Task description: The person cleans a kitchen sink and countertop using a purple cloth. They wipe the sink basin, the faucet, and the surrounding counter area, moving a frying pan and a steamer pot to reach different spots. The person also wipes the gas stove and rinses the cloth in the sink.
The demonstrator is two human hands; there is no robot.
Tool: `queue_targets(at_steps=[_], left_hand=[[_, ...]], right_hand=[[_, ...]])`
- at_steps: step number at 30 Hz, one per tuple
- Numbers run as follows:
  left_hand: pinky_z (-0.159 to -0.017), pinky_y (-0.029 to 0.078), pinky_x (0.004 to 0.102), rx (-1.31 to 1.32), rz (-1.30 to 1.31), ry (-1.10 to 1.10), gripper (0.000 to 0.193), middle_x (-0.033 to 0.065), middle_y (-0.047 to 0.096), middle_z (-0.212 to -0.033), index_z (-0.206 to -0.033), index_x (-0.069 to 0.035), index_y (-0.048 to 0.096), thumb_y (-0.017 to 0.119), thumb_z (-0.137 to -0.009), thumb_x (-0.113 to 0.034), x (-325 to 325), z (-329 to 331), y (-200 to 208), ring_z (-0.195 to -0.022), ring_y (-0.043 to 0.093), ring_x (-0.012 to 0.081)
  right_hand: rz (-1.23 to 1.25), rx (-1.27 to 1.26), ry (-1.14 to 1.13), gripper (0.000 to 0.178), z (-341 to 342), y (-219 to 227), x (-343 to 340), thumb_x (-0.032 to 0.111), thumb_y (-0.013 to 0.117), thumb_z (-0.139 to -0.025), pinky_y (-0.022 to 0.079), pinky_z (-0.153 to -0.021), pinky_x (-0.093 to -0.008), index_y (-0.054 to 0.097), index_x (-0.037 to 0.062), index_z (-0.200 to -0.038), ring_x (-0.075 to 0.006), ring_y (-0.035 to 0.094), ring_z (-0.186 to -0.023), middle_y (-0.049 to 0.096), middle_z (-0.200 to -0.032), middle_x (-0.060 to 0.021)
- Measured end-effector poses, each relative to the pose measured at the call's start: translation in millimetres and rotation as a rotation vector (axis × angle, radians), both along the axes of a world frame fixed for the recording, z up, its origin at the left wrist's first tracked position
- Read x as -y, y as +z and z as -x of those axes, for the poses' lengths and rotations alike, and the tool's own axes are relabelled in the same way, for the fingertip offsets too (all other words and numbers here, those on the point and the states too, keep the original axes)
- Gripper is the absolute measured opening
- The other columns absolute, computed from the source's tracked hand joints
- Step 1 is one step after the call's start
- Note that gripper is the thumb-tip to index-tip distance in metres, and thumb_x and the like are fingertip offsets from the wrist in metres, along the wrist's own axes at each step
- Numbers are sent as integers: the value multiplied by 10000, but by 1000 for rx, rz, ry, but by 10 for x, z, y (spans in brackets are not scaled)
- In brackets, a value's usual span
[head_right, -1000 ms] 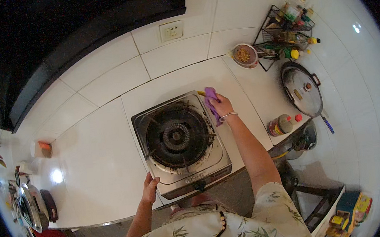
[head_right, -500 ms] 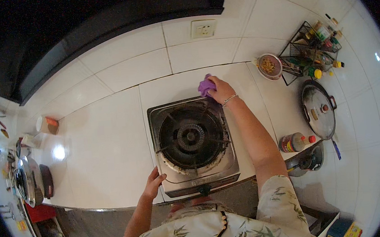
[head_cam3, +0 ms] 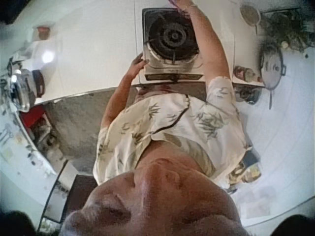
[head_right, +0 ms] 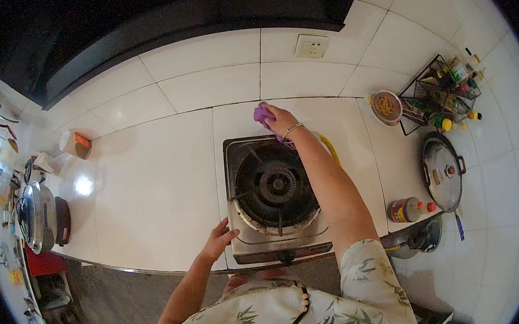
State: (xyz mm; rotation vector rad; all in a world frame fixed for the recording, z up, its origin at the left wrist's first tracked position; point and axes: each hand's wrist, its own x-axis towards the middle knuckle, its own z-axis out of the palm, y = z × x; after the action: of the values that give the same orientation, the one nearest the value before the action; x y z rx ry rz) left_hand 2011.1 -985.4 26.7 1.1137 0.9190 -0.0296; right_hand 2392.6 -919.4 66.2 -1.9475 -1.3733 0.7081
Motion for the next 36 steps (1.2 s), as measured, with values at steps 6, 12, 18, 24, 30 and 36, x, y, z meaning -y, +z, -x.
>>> queue_targets(at_steps=[6, 12, 18, 24, 30, 36], left_hand=[[-738, 425, 282, 78, -31, 76, 755, 56, 601, -994, -1461, -69, 236, 635, -845, -249, 60, 42, -140, -860, 505, 117], [-693, 421, 266, 179, -20, 128, 753, 37, 587, -928, -1456, -40, 229, 630, -846, -224, 96, 9, -144, -800, 492, 108], [-672, 421, 261, 105, -81, 98, 763, 57, 592, -929, -1455, -44, 238, 635, -839, -257, 99, -16, -245, -771, 483, 112], [-784, 433, 320, 95, -47, 2, 872, 110, 548, -1158, -1460, -23, 190, 651, -812, -382, 34, 97, -229, -960, 513, 175], [-642, 432, 271, 158, -64, 54, 785, 75, 592, -960, -1456, -46, 228, 629, -842, -324, 106, 7, -216, -766, 493, 107], [-566, 406, 239, 176, -86, 94, 740, 37, 586, -855, -1433, -13, 267, 622, -850, -300, 118, 53, -371, -683, 482, 83]], right_hand=[[356, 232, 53, 325, 561, -151, -400, 112, 501, -844, 428, -960, -375, 585, 77, -1157, -314, 535, -1137, 576, -1210, -169], [-333, 218, 128, 280, 964, -255, -610, 134, 536, -844, 466, -870, -408, 572, 79, -1116, -326, 582, -983, 599, -1058, -162], [-100, 759, -130, 316, 1804, -486, -364, 189, 481, -848, 332, -939, -531, 561, 61, -1126, -327, 443, -1145, 501, -1176, -166], [-132, 143, 304, 325, 1736, -72, -33, 40, 545, -816, 378, -976, -430, 574, 33, -1139, -341, 499, -1100, 566, -1115, -176], [-262, 427, -42, 288, 1727, -445, 37, 28, 547, -756, 469, -813, -401, 605, 52, -1036, -328, 560, -959, 585, -1011, -166], [-188, 285, 141, 307, 2548, -464, 252, 29, 528, -773, 472, -834, -406, 601, 48, -1071, -334, 570, -979, 598, -1010, -176]])
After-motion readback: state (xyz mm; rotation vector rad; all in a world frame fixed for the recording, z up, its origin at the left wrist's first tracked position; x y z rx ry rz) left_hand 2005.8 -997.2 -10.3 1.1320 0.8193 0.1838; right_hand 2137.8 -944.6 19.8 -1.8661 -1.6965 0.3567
